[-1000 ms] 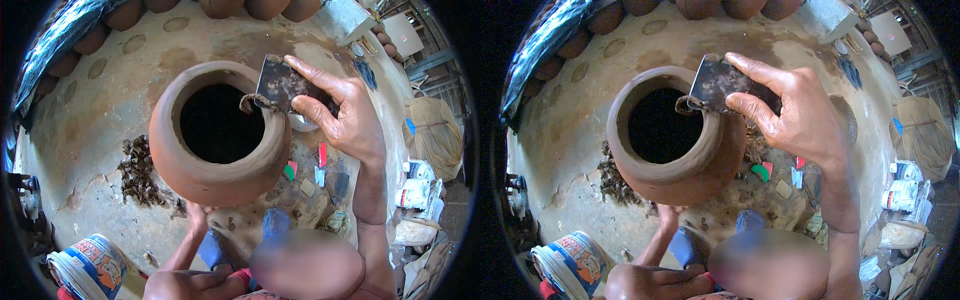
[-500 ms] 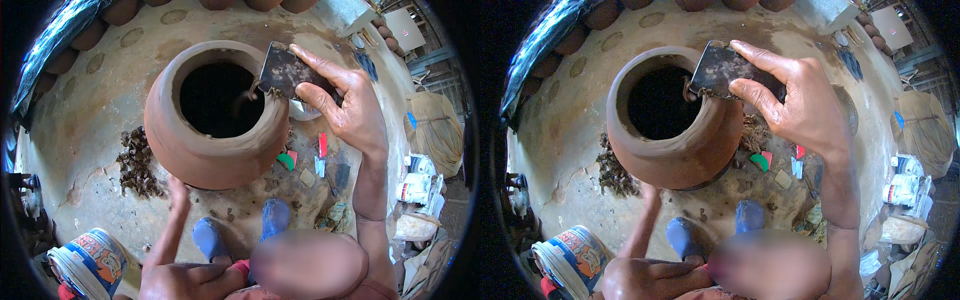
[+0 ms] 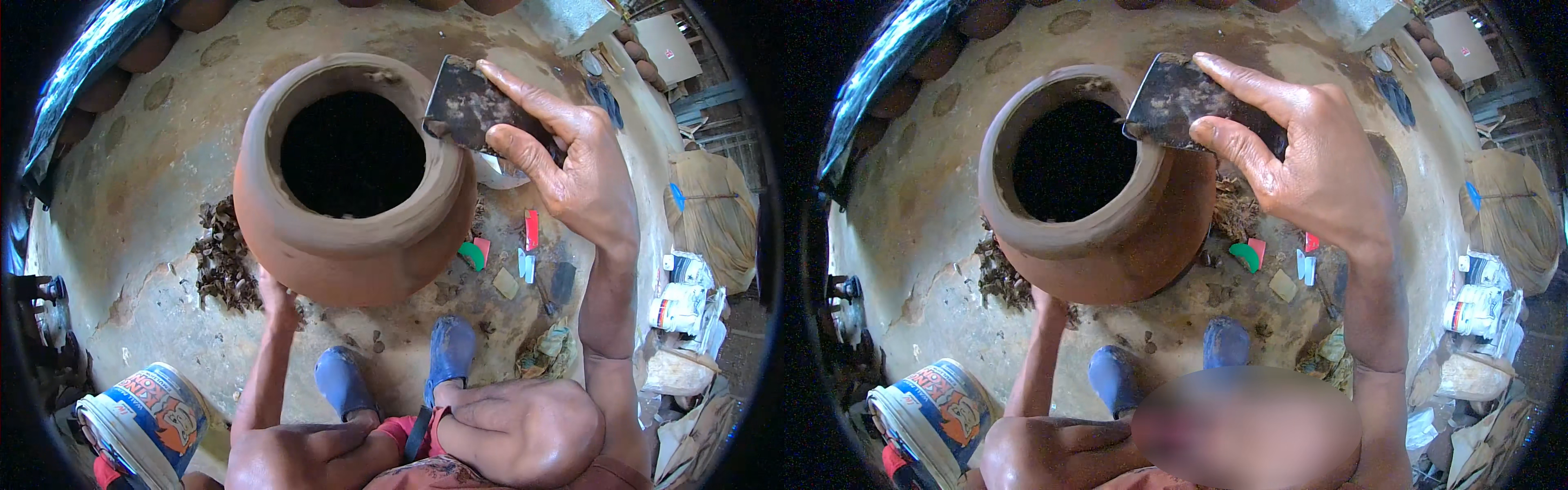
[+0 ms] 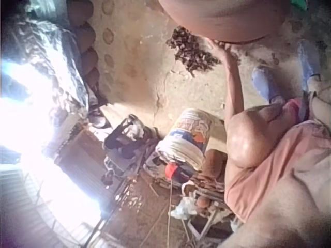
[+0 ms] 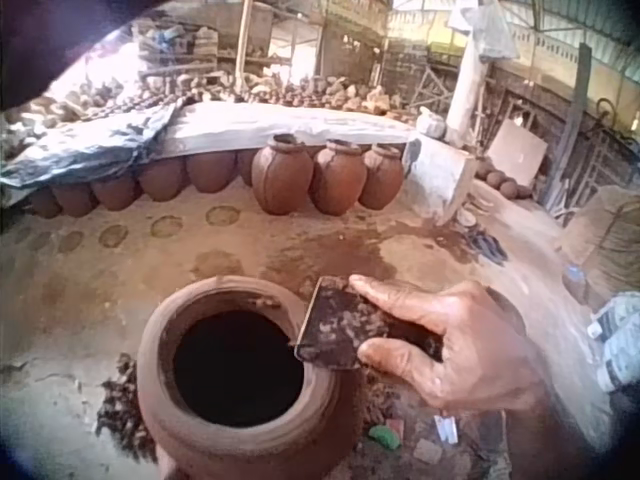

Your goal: The person smooths the interior and exterior of a large clay vessel using a small scraper and a sponge.

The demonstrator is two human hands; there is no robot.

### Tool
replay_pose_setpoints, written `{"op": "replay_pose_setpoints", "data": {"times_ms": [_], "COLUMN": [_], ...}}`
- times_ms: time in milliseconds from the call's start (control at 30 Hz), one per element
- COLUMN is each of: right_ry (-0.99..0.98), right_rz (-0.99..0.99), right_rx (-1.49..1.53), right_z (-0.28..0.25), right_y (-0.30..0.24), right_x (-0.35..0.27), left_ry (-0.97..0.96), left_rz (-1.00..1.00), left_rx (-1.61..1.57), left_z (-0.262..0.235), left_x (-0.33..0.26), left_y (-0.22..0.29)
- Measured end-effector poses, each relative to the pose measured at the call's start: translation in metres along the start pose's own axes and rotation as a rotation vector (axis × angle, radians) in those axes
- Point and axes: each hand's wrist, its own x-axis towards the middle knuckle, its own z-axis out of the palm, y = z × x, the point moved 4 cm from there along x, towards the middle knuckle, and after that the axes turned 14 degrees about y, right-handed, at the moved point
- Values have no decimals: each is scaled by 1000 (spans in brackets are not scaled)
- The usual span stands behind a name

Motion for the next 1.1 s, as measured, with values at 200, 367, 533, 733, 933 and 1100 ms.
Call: {"op": "replay_pose_setpoints", "data": {"times_ms": [200,367,533,733,933,1100], "right_ry": [-29,-53,-10,-2,-24,72], "right_rz": [32,123,58,79,81,-51], "right_rx": [-30,14,-11,-46,10,79], "right_z": [1,-1,-2,-2,-6,1], "right_y": [-4,-5,0,-5,-13,-21], "right_x": [-7,-7,-13,-11,-16,-14], "left_ry": [-525,-175,71,139,27,178], "left_rz": [-714,-400,-169,-80,95,27], "left_rx": [233,106,63,7,-77,64], "left_z": [47,28,22,26,34,6], "left_x": [-139,-99,-39,-25,-23,0], "left_y": [-50,-27,10,20,7,-1]}}
